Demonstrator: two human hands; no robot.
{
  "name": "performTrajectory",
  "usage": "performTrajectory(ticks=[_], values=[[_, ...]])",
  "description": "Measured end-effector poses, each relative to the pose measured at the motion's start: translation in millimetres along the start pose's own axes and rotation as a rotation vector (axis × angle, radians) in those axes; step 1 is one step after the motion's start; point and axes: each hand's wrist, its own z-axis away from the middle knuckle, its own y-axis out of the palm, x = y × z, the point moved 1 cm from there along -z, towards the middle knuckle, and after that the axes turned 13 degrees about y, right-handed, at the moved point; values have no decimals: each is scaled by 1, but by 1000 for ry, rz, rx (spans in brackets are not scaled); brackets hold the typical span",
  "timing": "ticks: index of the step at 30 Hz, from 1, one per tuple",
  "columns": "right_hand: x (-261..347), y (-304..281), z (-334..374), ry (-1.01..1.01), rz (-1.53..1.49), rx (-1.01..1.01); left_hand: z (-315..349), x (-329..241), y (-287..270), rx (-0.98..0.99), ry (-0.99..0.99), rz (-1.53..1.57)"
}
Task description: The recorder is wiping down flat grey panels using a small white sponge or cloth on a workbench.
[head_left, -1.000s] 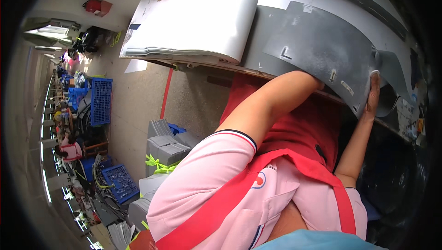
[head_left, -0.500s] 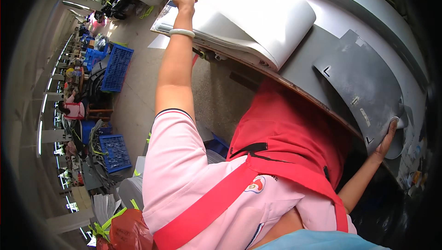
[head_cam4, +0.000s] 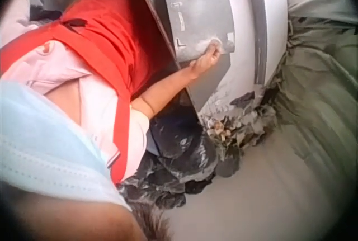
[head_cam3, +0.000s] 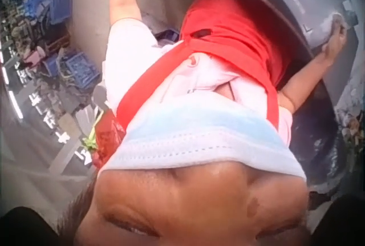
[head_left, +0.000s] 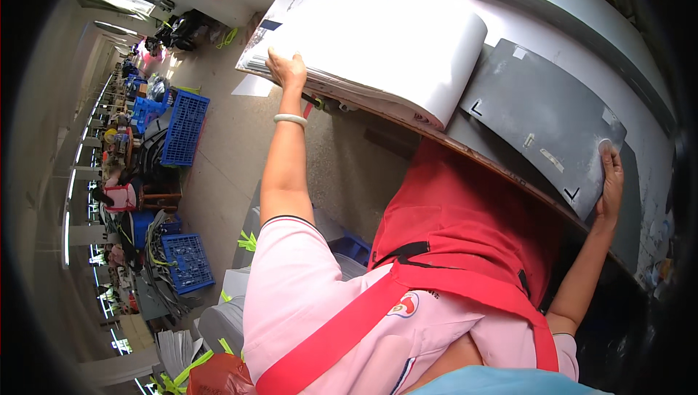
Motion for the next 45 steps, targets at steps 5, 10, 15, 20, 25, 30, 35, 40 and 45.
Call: performTrajectory(ticks=[5, 10, 15, 20, 25, 30, 35, 40, 45], values=[[9, -37, -47, -65, 503, -170, 44, -154, -40, 153, 416, 627], [11, -45, -67, -29, 699, -168, 194, -285, -58, 612, 937, 864], [6, -52, -78, -60, 873, -161, 240, -296, 11, 557, 1096, 546], [9, -34, -70, 3, 774, -169, 238, -302, 20, 645, 1078, 484], [13, -31, -55, -30, 751, -148, 237, -287, 16, 794, 1166, 458], [13, -8, -36, -43, 732, -96, 240, -268, 5, 837, 1070, 565], [5, -26, -49, -46, 703, -68, 238, -269, 1, 838, 1083, 607], [4, -20, -44, -54, 721, -63, 241, -264, 0, 820, 1091, 577], [3, -16, -41, -113, 794, -78, 242, -260, 2, 756, 1109, 613]])
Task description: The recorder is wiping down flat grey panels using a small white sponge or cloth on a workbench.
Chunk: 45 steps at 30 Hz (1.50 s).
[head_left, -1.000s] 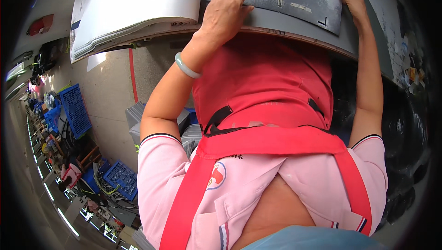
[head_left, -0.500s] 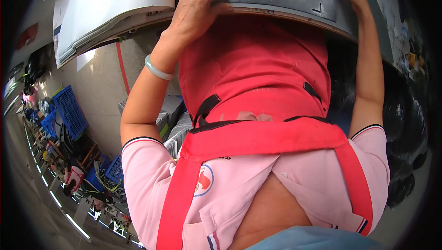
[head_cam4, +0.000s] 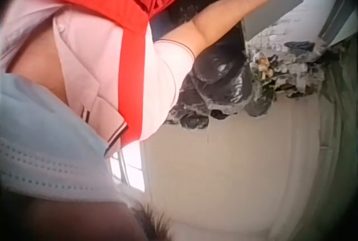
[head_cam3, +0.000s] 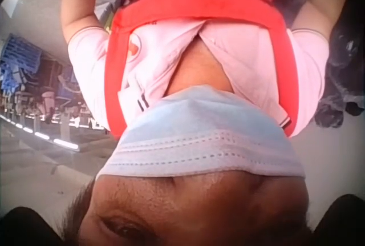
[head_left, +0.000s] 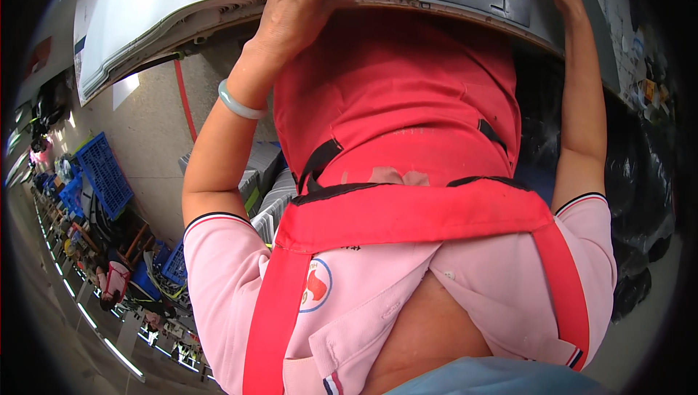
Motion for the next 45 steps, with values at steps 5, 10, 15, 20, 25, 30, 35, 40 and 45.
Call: performTrajectory(ticks=[5, 10, 15, 20, 25, 30, 35, 40, 45], values=[[-1, 3, 3, 9, -13, 8, 0, -2, 0, 5, 1, -14], [2, 2, 8, 2, 9, -21, 0, -1, 5, -28, 52, -75], [-3, 6, 3, -14, 37, -34, 3, 1, 5, -66, 59, -59], [6, 11, 12, -7, 118, -127, 2, 4, 4, -62, 63, -48], [15, 17, 14, -24, 202, -165, 4, 6, 1, -63, 59, -34], [10, 16, 15, -58, 142, -141, -11, -9, 13, -84, 108, -14], [-12, 1, 4, 23, 128, -51, -77, -33, 61, -117, 216, 16], [-23, 0, 1, 31, 62, -71, -103, -27, 97, -159, 128, -51], [-4, 9, 41, -130, 37, -125, -100, -23, 84, -219, 198, -177]])
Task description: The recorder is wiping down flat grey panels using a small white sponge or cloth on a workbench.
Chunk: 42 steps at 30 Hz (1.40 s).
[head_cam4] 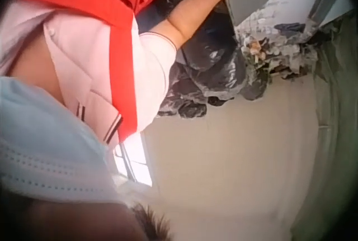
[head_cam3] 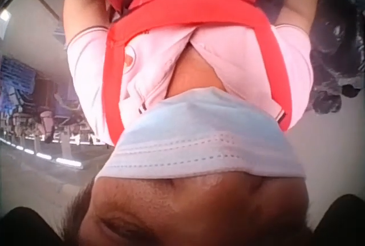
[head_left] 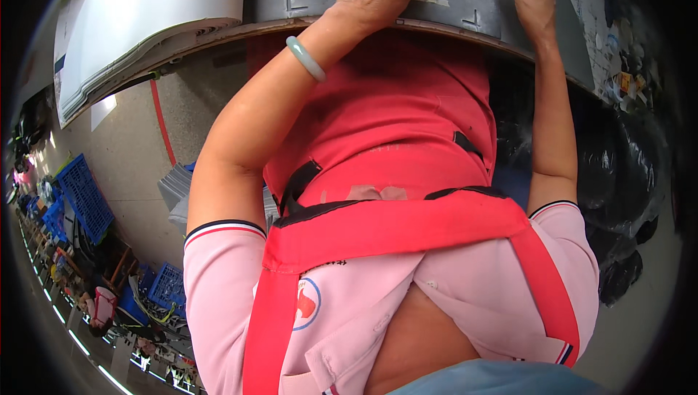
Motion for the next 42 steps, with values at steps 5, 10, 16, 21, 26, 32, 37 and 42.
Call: performTrajectory(ticks=[5, 10, 16, 21, 26, 32, 37, 42], values=[[30, 28, 64, -10, 42, 150, 4, 1, -2, 1, -12, -21], [-3, 24, 66, 44, -73, -89, 9, -9, -11, -28, 14, 125], [-1, 32, 62, -6, 11, -95, 87, 11, -91, 120, -35, -5], [-21, 28, 58, -54, -5, -106, 102, 24, -118, 304, -43, -220], [-20, 29, 60, -73, 55, -127, 99, 28, -122, 423, -123, -165], [-18, 30, 58, -68, 32, -125, 99, 27, -117, 337, -100, -136], [-8, 32, 60, -53, 10, -144, 75, 2, -108, 255, -39, -143], [-3, 31, 58, -14, 13, -131, 24, -10, -26, 313, -93, 175]])
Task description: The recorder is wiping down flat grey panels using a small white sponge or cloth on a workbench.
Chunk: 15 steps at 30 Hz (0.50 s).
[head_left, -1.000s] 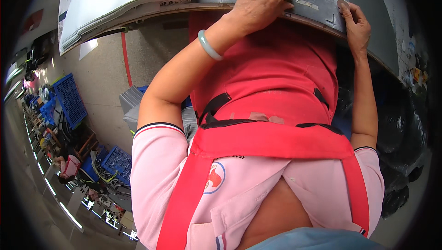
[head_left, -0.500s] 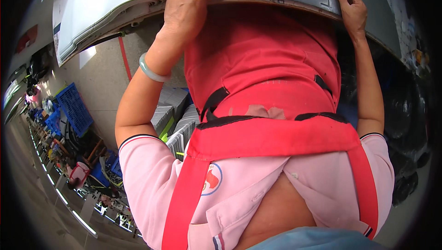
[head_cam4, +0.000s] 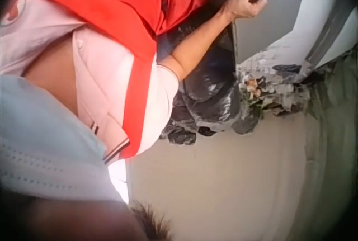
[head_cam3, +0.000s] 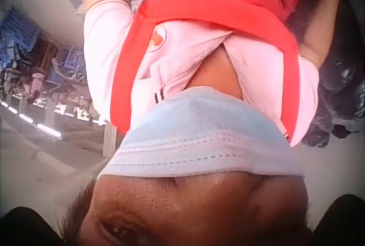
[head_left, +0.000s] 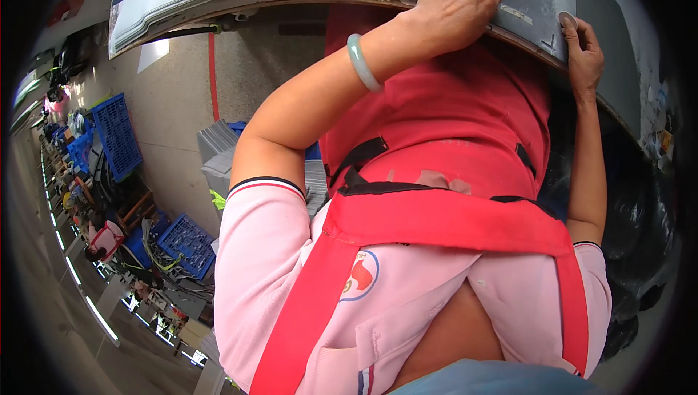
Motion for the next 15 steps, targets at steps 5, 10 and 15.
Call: performTrajectory(ticks=[5, 10, 15], values=[[1, -8, -3, 77, -28, 64, -37, 13, 30, -243, 10, -87], [27, -12, 17, 55, 37, 239, -29, 10, 13, -157, -10, -200], [42, -24, 32, -121, 208, 261, -34, 2, 8, -232, 4, -211]])
